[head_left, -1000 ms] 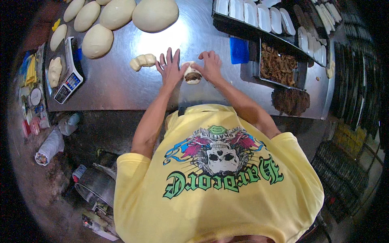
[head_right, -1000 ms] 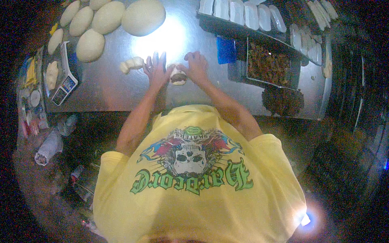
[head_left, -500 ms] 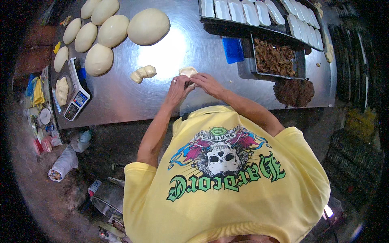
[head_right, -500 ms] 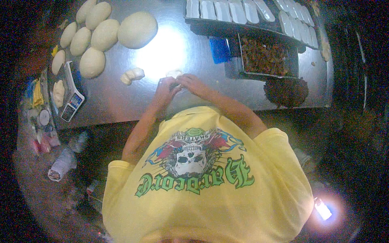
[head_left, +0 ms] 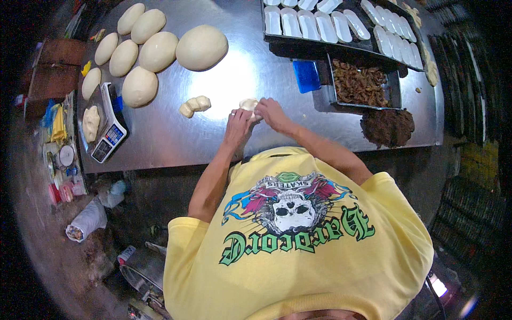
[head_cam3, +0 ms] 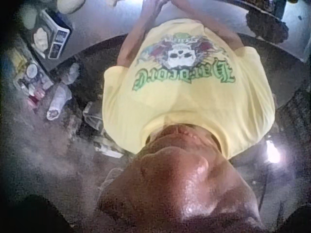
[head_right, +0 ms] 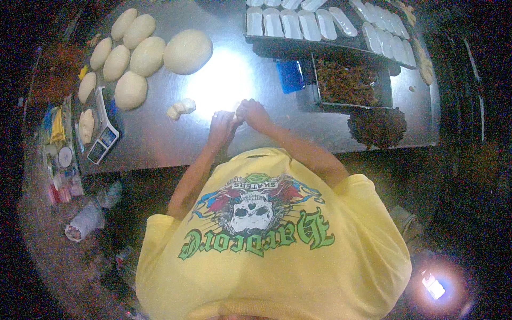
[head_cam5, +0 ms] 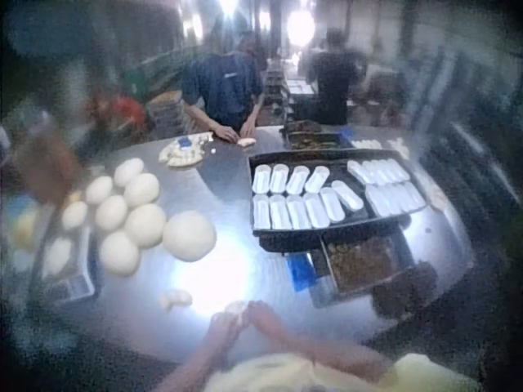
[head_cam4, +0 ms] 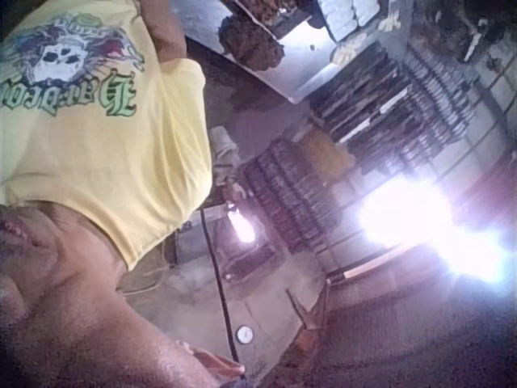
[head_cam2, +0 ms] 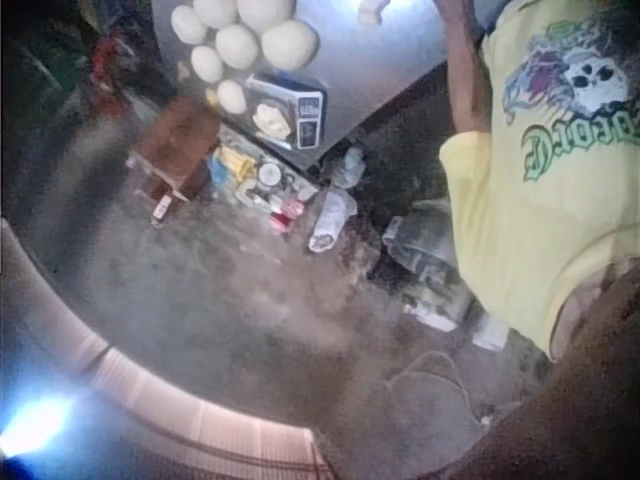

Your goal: The person flattens dough balls, adds a brown filling, rolls them into logs, and places them on a tray. The person repeats this process multiple times while other workers perform similar tasks nearby.

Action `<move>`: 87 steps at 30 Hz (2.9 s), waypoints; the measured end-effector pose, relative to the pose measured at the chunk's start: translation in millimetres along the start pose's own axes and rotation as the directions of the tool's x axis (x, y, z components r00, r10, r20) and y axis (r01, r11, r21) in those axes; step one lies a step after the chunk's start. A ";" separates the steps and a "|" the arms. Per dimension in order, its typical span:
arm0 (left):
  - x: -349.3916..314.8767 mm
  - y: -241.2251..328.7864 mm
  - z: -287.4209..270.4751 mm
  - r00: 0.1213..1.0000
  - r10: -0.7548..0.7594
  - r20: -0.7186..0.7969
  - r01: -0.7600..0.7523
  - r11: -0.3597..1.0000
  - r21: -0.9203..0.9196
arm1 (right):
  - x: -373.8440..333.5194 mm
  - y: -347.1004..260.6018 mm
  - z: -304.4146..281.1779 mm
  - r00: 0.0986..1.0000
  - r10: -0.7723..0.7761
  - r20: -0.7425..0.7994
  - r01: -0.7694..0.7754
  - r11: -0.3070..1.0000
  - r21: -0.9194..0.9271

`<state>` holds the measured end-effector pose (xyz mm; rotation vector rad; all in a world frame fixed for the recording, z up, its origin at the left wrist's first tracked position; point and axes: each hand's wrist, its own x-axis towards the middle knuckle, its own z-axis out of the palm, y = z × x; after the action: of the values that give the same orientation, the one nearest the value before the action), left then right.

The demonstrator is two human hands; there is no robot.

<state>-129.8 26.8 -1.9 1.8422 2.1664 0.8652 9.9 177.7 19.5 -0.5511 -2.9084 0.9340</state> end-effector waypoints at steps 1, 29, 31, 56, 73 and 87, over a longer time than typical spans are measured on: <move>-4.1 -11.5 8.5 1.000 0.011 0.022 -0.012 0.998 0.056 | 7.8 -6.8 -12.4 0.993 0.087 0.076 -0.086 0.996 -0.013; 27.7 -9.1 -28.2 0.823 -0.568 -0.024 0.567 0.818 0.092 | 32.8 17.5 -27.8 0.970 0.202 -0.136 -0.205 0.979 -0.008; 25.9 -14.1 -26.9 0.871 -0.492 0.012 0.490 0.869 0.063 | 29.9 23.1 -30.4 0.965 0.232 -0.122 -0.231 0.973 0.024; 48.4 -67.6 4.3 0.940 -0.310 -0.142 0.334 0.922 0.198 | 66.5 16.8 -8.1 0.907 0.277 -0.319 -0.304 0.952 -0.040; 20.0 -4.4 -19.1 0.994 -0.100 0.043 0.106 0.980 -0.170 | 8.1 -4.4 -21.9 0.944 -0.267 -0.194 0.306 0.927 0.218; 38.9 -15.1 -31.5 0.871 -0.491 -0.029 0.490 0.863 0.122 | 47.3 7.0 -35.7 0.955 0.286 -0.078 -0.295 0.941 -0.163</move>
<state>-166.5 52.5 25.0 1.2208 2.5635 0.6204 -27.1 219.2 41.4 -1.0248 -2.9273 0.6761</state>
